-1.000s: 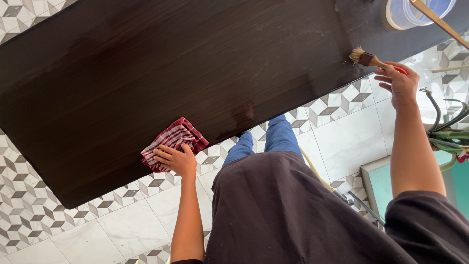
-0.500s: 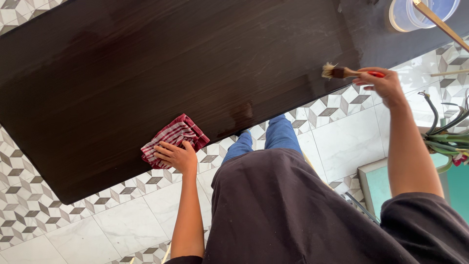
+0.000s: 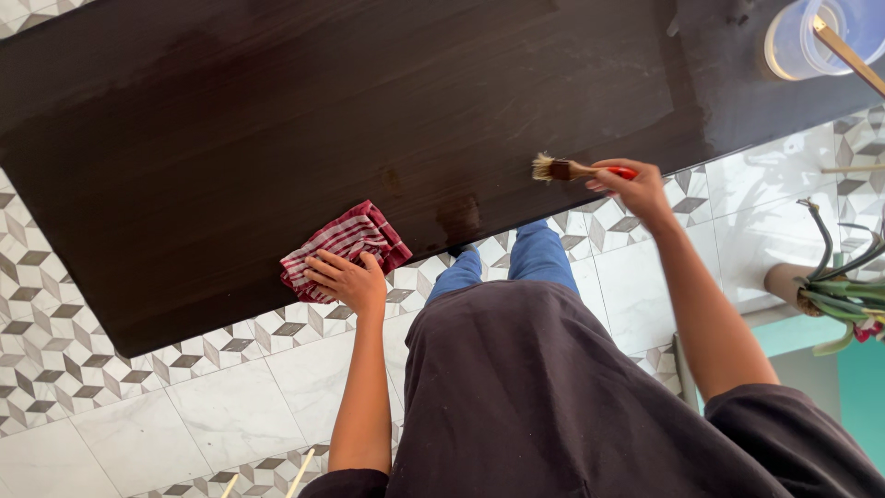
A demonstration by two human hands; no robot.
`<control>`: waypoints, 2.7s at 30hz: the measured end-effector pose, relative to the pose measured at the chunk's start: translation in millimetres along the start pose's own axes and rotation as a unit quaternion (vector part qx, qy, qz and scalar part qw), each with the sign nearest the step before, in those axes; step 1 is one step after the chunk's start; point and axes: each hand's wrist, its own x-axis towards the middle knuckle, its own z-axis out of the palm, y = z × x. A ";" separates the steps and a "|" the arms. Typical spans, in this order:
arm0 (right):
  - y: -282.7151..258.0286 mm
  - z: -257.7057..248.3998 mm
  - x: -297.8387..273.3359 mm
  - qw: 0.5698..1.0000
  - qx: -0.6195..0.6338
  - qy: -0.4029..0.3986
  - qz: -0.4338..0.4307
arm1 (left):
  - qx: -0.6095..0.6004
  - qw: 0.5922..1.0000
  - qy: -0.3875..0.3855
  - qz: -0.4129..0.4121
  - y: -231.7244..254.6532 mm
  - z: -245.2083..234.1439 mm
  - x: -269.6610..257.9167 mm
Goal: The person wipes a dark tabletop with a cloth and kemudian applies a liquid using a brush, spreading it across the surface.
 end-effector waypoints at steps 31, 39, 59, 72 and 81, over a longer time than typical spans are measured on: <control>-112.0 251.0 -48.4 0.990 -0.018 -0.123 -0.069 | 0.050 0.998 -0.013 0.029 -19.5 -13.1 33.6; -108.7 246.8 -48.5 0.993 -0.053 -0.094 -0.047 | -0.015 0.996 -0.051 0.068 0.5 -18.8 11.8; -70.3 169.0 -45.9 0.997 0.060 0.019 -0.040 | 0.024 0.997 -0.052 0.054 6.1 -6.1 16.5; -32.4 83.0 -37.8 0.986 0.136 0.100 -0.004 | 0.019 0.997 -0.080 0.012 19.1 -9.8 19.2; 5.8 4.1 -29.6 0.975 0.136 0.177 -0.017 | 0.021 0.996 -0.087 -0.002 25.0 -9.1 19.8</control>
